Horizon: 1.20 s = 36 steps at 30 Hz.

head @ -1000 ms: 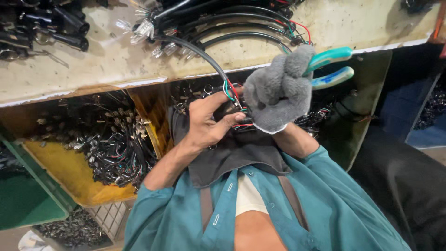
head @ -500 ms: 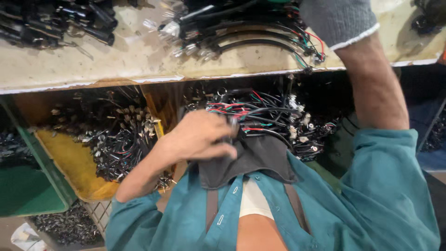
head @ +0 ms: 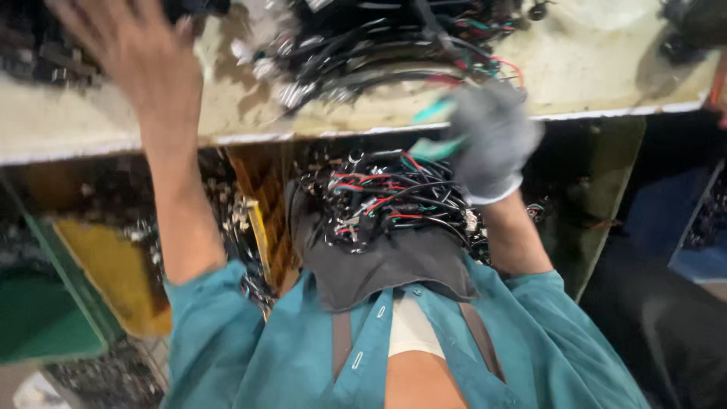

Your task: The person repeatedly picks up wire harnesses from a pile on a workbench, uses pliers to cut the black outer sheath near the connector, and places the trimmed harnesses into a separate pile. The person also occasionally shifts the pile of unprocessed harnesses to access more items.

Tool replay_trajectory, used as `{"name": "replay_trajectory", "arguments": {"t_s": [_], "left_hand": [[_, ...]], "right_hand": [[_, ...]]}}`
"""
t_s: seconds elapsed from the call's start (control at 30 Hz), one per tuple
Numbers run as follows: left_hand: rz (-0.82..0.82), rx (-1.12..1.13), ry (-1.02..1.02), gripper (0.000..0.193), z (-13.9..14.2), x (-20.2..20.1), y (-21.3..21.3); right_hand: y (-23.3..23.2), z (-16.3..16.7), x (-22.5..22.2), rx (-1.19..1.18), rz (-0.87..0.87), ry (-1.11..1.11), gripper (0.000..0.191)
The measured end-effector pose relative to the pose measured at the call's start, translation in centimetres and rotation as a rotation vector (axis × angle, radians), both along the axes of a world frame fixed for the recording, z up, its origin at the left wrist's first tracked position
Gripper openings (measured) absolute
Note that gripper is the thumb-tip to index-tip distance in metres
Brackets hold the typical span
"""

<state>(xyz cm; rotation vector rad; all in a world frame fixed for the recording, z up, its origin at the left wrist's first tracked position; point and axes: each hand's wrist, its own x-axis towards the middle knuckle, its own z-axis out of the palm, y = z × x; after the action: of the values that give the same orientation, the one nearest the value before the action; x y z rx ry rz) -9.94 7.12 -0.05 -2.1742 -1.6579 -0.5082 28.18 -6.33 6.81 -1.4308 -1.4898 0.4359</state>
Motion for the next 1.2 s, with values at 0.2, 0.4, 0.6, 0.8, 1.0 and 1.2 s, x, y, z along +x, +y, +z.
{"name": "replay_trajectory", "arguments": {"t_s": [0.2, 0.4, 0.6, 0.8, 1.0, 1.2], "left_hand": [[-0.026, -0.153, -0.303, 0.038, 0.4, 0.4, -1.9], [-0.159, -0.161, -0.263, 0.030, 5.1, 0.7, -3.4], [-0.718, -0.906, -1.856, 0.043, 8.4, 8.4, -10.7], [-0.549, -1.225, -1.789, 0.044, 6.7, 13.7, -16.1], [-0.349, -1.377, -1.727, 0.039, 6.9, 13.7, -16.6], [-0.239, -1.155, -1.243, 0.033, 7.2, 14.6, -17.4]], "right_hand": [[-1.0, -1.2, -0.9, -0.243, 0.304, -0.727, 0.022], [1.3, -3.0, 1.2, -0.189, 0.436, -0.659, 0.039], [0.9, -1.1, -0.5, -0.432, 0.310, 0.636, 0.018], [-2.8, 2.9, -2.9, -0.549, 0.242, 0.622, 0.011], [-0.7, 3.3, -2.1, -0.086, 0.793, -0.520, 0.017], [-1.1, 3.4, -3.2, -0.461, 0.530, 0.312, 0.011]]}}
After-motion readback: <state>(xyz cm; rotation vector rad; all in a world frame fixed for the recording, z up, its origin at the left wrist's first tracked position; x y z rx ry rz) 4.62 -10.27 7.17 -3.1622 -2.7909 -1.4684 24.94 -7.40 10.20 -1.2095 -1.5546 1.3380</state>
